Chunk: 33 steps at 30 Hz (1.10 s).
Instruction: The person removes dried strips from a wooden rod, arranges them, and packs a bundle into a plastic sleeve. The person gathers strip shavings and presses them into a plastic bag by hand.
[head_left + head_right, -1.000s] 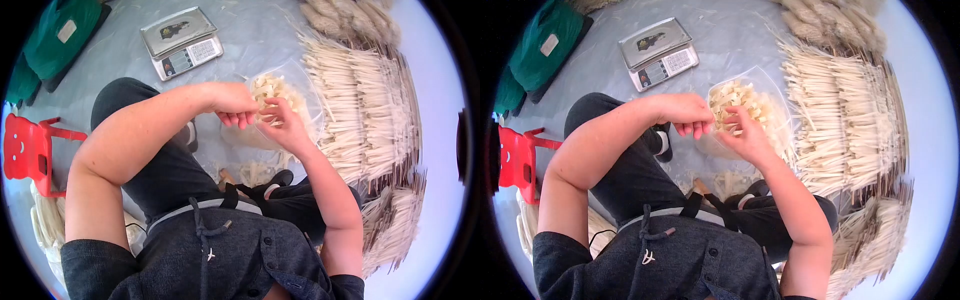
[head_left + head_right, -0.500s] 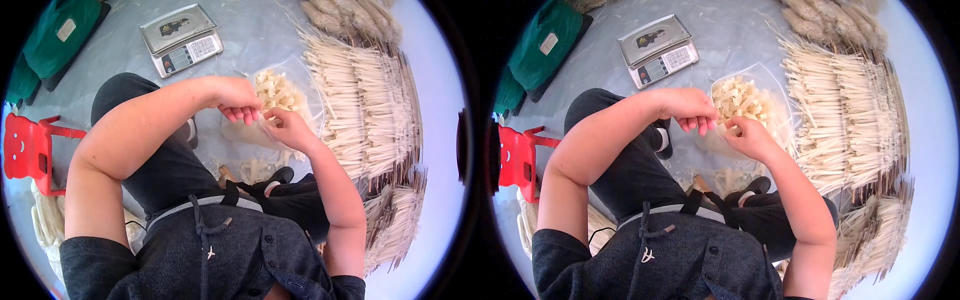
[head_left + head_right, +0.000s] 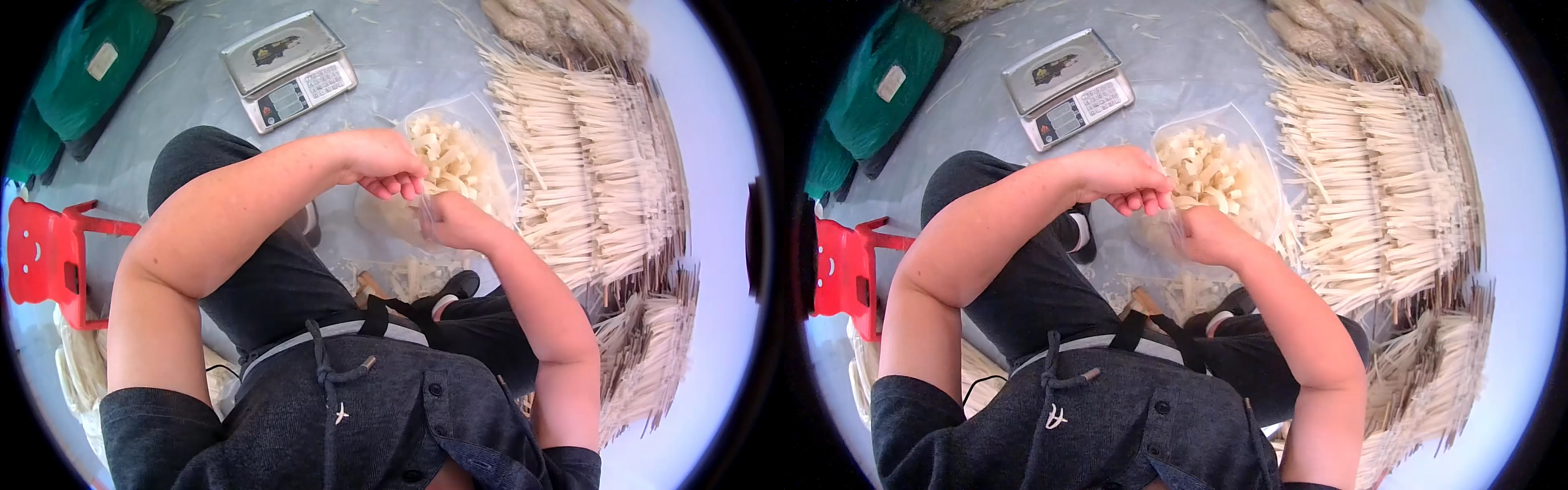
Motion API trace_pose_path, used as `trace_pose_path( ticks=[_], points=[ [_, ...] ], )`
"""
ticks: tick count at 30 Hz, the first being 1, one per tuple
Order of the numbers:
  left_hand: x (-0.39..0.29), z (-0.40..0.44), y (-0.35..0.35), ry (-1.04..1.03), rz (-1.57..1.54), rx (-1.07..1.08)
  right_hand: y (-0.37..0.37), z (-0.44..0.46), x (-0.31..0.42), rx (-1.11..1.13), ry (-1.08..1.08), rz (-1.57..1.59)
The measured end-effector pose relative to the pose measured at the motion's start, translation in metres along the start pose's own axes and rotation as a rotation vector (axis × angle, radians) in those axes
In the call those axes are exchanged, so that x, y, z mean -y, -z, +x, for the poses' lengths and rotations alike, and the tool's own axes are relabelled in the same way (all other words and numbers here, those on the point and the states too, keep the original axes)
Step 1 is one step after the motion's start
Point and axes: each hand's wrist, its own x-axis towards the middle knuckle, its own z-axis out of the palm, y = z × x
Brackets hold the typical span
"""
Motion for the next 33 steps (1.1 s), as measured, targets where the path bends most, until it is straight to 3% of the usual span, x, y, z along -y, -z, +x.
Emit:
trace_pose_path(
  ticks=[3, 5, 9, 10, 11, 14, 16, 18, 21, 23, 30, 32, 33],
  points=[
    [0.000, -0.004, 0.000, -0.009, 0.026, -0.009, 0.019, -0.013, 0.007, 0.152, -0.059, 0.014],
    [-0.003, -0.005, -0.001, -0.006, 0.053, -0.009, 0.021, -0.022, 0.009, 0.038, -0.010, 0.084],
    [-0.002, -0.009, -0.004, 0.017, 0.284, -0.014, 0.004, -0.019, 0.001, 0.030, 0.115, 0.114],
    [-0.001, -0.009, -0.006, 0.039, 0.376, -0.008, -0.003, -0.017, 0.004, -0.093, 0.197, 0.085],
    [0.002, -0.009, -0.006, 0.040, 0.378, -0.007, -0.008, -0.014, 0.006, -0.219, 0.279, 0.053],
    [0.008, -0.007, -0.004, 0.012, 0.365, 0.076, -0.017, -0.004, 0.004, -0.294, 0.277, -0.122],
    [0.004, -0.005, 0.001, -0.018, 0.113, -0.013, -0.012, 0.000, 0.007, -0.344, 0.306, -0.105],
    [0.001, -0.005, -0.001, -0.003, 0.085, -0.012, -0.011, 0.008, 0.004, -0.390, 0.334, -0.090],
    [-0.001, -0.008, -0.004, 0.031, 0.062, -0.007, -0.022, 0.021, -0.006, -0.507, 0.504, -0.279],
    [-0.001, -0.009, -0.004, 0.043, 0.067, -0.004, -0.023, 0.025, -0.003, -0.383, 0.398, 0.113],
    [0.002, -0.014, -0.004, 0.022, 0.086, 0.000, -0.034, 0.013, -0.005, -0.212, 0.195, 0.318],
    [0.003, -0.015, -0.009, 0.011, 0.027, 0.007, -0.025, 0.012, 0.000, -0.010, -0.239, 0.893],
    [0.002, -0.015, -0.012, 0.013, 0.035, 0.016, -0.024, 0.010, 0.000, -0.018, -0.243, 0.901]
  ],
)
